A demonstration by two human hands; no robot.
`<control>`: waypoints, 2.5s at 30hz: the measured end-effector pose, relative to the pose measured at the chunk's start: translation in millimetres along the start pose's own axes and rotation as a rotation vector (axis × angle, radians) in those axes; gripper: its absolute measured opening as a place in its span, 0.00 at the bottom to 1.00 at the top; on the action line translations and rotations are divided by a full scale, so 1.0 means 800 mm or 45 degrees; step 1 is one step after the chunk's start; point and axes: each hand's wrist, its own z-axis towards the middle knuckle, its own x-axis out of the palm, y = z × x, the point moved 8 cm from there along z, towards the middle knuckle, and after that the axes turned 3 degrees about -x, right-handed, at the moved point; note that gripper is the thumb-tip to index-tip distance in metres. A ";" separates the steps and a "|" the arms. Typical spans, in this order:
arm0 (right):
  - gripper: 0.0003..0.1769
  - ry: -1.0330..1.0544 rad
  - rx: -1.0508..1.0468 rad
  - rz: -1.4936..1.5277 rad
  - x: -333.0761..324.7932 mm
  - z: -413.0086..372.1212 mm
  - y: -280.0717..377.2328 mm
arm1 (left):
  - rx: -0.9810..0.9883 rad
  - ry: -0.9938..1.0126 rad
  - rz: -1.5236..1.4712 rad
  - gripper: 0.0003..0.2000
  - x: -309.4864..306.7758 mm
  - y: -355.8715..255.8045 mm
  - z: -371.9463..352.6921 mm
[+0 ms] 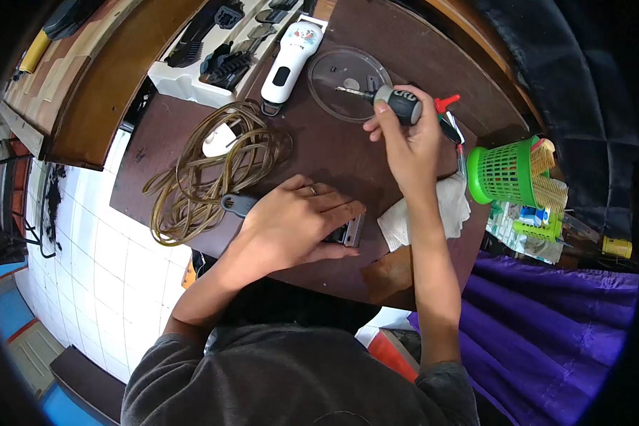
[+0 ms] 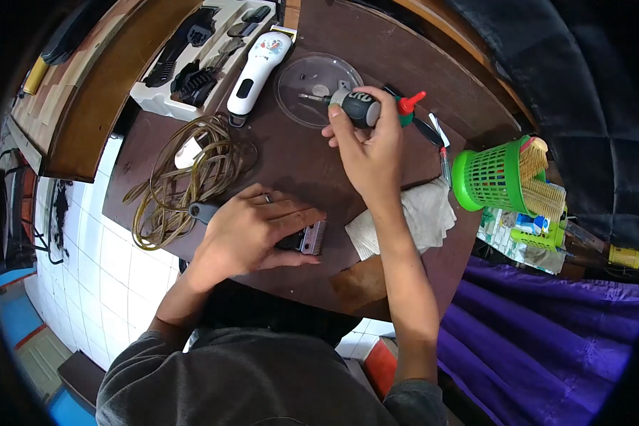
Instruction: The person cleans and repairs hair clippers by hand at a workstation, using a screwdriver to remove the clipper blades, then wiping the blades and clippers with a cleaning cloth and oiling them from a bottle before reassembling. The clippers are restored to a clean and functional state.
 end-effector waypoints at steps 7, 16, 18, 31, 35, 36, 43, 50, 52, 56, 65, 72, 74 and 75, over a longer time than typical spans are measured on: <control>0.16 -0.124 0.081 0.091 -0.041 -0.065 0.053 | 0.003 -0.075 -0.018 0.27 -0.004 -0.003 0.003; 0.20 -0.289 0.287 0.173 -0.077 -0.183 0.082 | -0.004 -0.074 -0.035 0.28 0.000 -0.004 0.009; 0.20 -0.299 0.294 0.207 -0.076 -0.196 0.078 | -0.034 -0.089 -0.056 0.28 -0.002 -0.003 0.009; 0.20 -0.236 0.342 0.278 -0.059 -0.201 0.059 | -0.067 -0.077 -0.023 0.29 -0.002 -0.005 0.009; 0.20 -0.232 0.336 0.262 -0.059 -0.201 0.058 | -0.071 -0.071 -0.006 0.28 0.000 -0.004 0.007; 0.20 -0.221 0.336 0.227 -0.060 -0.202 0.059 | -0.075 -0.063 -0.008 0.28 -0.001 -0.004 0.008; 0.26 -0.219 0.136 -0.264 -0.064 -0.213 0.078 | -0.046 -0.078 -0.026 0.28 0.001 -0.003 0.008; 0.26 -0.287 0.089 -0.246 -0.062 -0.214 0.083 | -0.071 -0.060 -0.031 0.28 0.001 -0.001 0.007; 0.27 -0.295 0.087 -0.255 -0.063 -0.214 0.084 | -0.052 -0.077 -0.040 0.28 0.001 -0.002 0.008; 0.26 -0.274 0.142 -0.177 -0.059 -0.210 0.083 | -0.078 -0.053 -0.042 0.28 0.002 -0.002 0.008; 0.27 -0.141 0.216 -0.299 -0.062 -0.192 0.079 | -0.045 -0.081 -0.041 0.29 0.001 -0.003 0.009; 0.25 0.434 -0.101 -0.685 -0.049 -0.126 0.128 | -0.041 -0.068 -0.058 0.28 -0.002 -0.005 0.009; 0.28 0.548 0.110 -0.408 -0.046 -0.127 0.124 | -0.089 -0.022 -0.069 0.28 -0.001 -0.002 0.009; 0.28 0.481 0.145 -0.438 -0.046 -0.128 0.127 | -0.095 -0.006 -0.064 0.28 0.001 -0.001 0.008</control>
